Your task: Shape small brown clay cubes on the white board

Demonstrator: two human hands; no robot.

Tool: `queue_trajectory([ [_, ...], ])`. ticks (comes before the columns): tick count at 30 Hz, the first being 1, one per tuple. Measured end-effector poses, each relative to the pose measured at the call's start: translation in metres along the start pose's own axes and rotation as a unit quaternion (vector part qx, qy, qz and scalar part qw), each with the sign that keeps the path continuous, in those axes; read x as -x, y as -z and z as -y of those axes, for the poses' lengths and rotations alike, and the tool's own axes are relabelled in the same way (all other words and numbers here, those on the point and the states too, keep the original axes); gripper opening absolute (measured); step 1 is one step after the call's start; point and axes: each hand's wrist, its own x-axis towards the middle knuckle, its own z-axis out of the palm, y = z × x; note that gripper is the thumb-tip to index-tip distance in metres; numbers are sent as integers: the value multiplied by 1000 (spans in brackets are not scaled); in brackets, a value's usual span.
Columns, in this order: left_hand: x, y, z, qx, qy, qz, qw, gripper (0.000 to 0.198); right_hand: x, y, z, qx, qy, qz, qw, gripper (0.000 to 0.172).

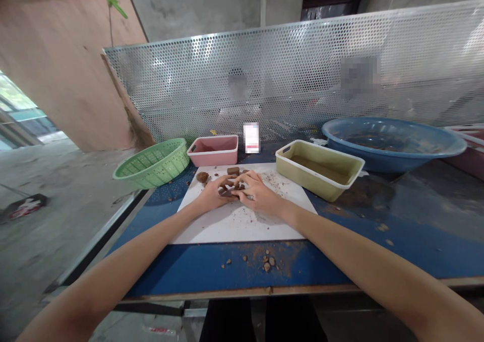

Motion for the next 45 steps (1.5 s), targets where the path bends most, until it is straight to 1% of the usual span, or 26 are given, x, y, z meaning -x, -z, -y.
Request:
queue_trajectory([
  [2,0,0,0,3,0,6,1000,74,0,-1,0,-8,12,0,1000,37],
  [6,-1,0,1,-2,-1,1,1000,72,0,-3,0,24,-22,-8,999,36],
  [10,-1,0,1,-2,-8,4,1000,71,1,-2,0,7,4,1,1000,38],
  [14,0,-1,3,7,-5,-3,1000,71,2,-1,0,13,-15,-20,1000,38],
  [18,-1,-2,6,12,-7,1,1000,73,2,1,-1,2,10,-9,1000,36],
  [21,-1,-2,6,22,-7,4,1000,75,2,1,-2,-3,-11,-32,999,37],
  [23,-1,-2,6,19,-8,0,1000,75,2,2,-3,-4,-11,-24,1000,35],
  [26,0,-2,6,16,-7,3,1000,75,1,2,-3,-15,9,-3,1000,36],
  [29,0,-3,8,18,-9,-1,1000,74,1,2,-1,-7,-18,-17,1000,37],
  [30,0,-3,9,15,-10,-3,1000,74,1,2,-1,-6,-17,-15,1000,37],
  [33,0,-3,9,10,-8,0,1000,75,0,2,-1,-16,11,0,1000,38],
  [37,0,-2,7,3,2,-2,1000,76,0,2,-2,9,-21,-12,1000,38],
  [41,-1,-2,6,-2,-4,-2,1000,76,0,1,-2,-7,4,-2,1000,38],
  [45,-1,-3,8,4,-3,-7,1000,74,-1,2,2,2,-35,-11,999,39],
])
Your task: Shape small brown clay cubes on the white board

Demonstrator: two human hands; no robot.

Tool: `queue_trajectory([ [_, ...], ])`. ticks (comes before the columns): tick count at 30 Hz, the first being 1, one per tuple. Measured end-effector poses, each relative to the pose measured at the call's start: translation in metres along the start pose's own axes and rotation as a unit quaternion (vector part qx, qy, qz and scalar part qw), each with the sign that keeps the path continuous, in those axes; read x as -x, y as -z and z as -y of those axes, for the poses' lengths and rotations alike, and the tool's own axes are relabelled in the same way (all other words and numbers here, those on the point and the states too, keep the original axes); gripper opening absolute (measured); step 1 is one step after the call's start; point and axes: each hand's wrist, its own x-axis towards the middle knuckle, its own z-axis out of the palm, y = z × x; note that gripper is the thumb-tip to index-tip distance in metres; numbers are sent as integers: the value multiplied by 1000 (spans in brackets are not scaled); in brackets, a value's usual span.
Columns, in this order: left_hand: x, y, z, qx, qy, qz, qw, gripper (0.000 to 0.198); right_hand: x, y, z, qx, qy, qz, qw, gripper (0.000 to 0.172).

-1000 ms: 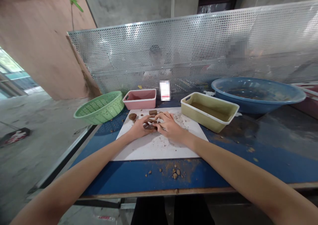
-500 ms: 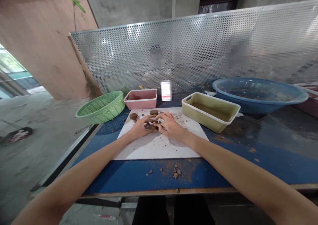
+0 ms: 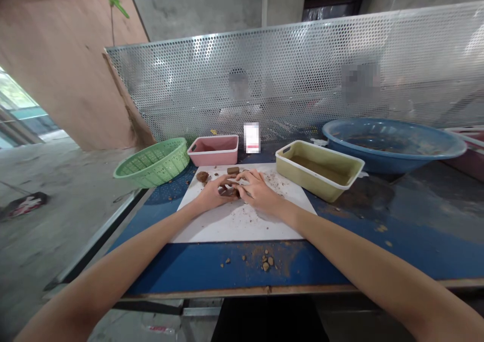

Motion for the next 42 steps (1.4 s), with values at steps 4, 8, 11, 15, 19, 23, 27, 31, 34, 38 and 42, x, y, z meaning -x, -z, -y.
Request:
queue_trajectory([
  [4,1,-1,0,14,0,5,1000,74,0,1,3,-24,38,18,999,40],
  [8,1,0,0,14,-12,1,1000,71,0,-1,0,0,-5,4,1000,41],
  [11,2,0,-1,19,-6,5,1000,76,1,-1,-1,10,19,21,1000,40],
  [15,2,1,-3,27,-1,10,1000,72,1,0,2,18,13,9,1000,40],
  [19,2,1,-5,34,-1,12,999,77,0,3,4,18,28,29,999,39],
  [23,1,1,-5,32,-9,9,999,72,0,5,3,30,19,26,999,42],
  [27,1,0,-4,33,1,15,999,74,1,4,2,45,42,33,998,39],
  [31,1,-1,-1,34,-2,15,999,72,1,2,2,51,40,26,998,41],
  [34,1,-1,0,22,-7,10,1000,74,1,2,1,55,42,30,997,40],
  [38,1,0,-2,36,-6,16,999,74,1,3,1,40,50,22,998,43],
  [42,1,0,-2,36,-11,14,999,74,1,4,2,39,41,32,998,40],
])
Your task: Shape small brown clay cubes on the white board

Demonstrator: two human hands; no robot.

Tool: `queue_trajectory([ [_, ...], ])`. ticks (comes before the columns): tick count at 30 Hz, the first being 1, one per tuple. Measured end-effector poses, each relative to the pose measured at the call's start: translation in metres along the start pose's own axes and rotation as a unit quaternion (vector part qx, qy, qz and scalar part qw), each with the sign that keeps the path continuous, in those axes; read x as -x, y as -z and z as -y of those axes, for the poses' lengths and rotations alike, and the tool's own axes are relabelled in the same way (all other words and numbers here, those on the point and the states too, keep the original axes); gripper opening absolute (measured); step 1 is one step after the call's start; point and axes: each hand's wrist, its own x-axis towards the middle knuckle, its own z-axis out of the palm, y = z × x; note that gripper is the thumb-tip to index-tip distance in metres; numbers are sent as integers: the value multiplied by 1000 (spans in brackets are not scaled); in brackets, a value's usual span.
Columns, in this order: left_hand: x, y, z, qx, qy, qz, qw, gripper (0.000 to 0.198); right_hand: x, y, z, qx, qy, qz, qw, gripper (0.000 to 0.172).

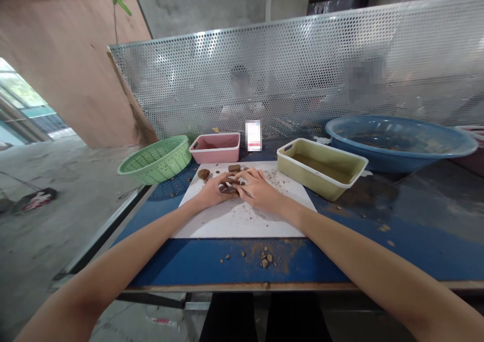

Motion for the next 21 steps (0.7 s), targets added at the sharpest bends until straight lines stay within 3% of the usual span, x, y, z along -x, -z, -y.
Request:
queue_trajectory([
  [3,0,0,2,-2,6,3,1000,73,-1,0,0,-18,17,-2,1000,40],
  [6,0,0,5,-18,7,-1,1000,74,-1,-1,-2,-5,-17,-22,1000,40],
  [10,0,0,5,-3,3,1,1000,76,0,0,-4,-21,21,-13,999,39],
  [14,0,0,2,-2,11,-4,1000,76,0,1,-1,-7,-32,-29,999,40],
  [19,0,-1,2,2,12,-1,1000,75,1,1,-2,-5,32,-4,999,38],
  [21,0,-1,3,-5,9,-3,1000,73,1,1,-4,4,12,-15,1000,38],
])
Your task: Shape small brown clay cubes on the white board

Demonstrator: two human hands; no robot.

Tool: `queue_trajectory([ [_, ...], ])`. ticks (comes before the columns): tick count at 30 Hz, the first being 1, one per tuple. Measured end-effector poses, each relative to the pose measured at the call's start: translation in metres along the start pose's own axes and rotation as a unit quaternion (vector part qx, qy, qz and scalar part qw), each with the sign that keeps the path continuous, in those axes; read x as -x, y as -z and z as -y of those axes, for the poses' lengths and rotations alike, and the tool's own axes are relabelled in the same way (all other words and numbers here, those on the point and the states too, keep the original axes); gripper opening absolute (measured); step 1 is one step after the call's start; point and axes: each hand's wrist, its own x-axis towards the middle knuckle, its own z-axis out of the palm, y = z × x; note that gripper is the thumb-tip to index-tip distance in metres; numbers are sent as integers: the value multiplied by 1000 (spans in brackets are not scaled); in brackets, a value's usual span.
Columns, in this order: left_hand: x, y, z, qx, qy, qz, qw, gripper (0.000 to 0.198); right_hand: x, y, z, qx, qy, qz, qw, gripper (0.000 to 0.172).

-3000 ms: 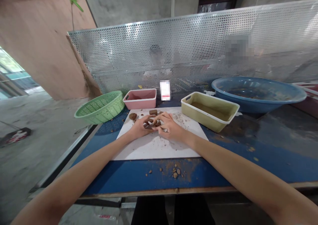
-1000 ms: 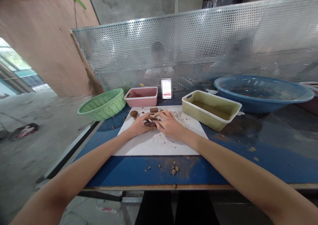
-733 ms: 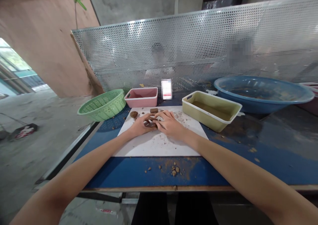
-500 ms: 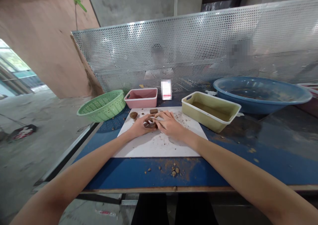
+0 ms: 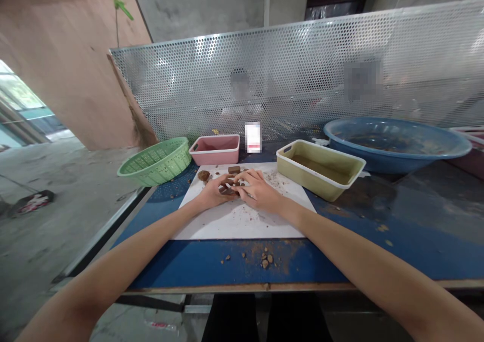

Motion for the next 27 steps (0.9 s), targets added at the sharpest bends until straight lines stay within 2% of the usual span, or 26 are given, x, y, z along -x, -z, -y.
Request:
queue_trajectory([
  [2,0,0,0,-3,-4,-1,1000,74,0,0,-1,10,-18,-3,1000,37],
  [6,0,0,0,4,-2,3,1000,73,0,2,-2,-11,6,4,1000,38],
  [10,0,1,-1,-10,6,0,1000,74,-1,0,-4,-8,-40,-14,999,37],
  [13,0,1,-3,-6,5,5,1000,75,-1,-3,-5,-16,-36,-1,999,37],
  [16,0,2,-5,0,16,5,1000,76,-1,-4,-6,-24,-59,-34,997,38],
  [20,1,2,-5,16,12,8,1000,76,0,-5,-7,-30,-33,-21,999,38],
  [24,1,2,-5,8,9,7,1000,75,0,-5,-7,-24,-64,-44,997,39],
  [27,1,2,-6,16,12,6,1000,74,-1,-4,-6,-33,-58,-33,997,39],
])
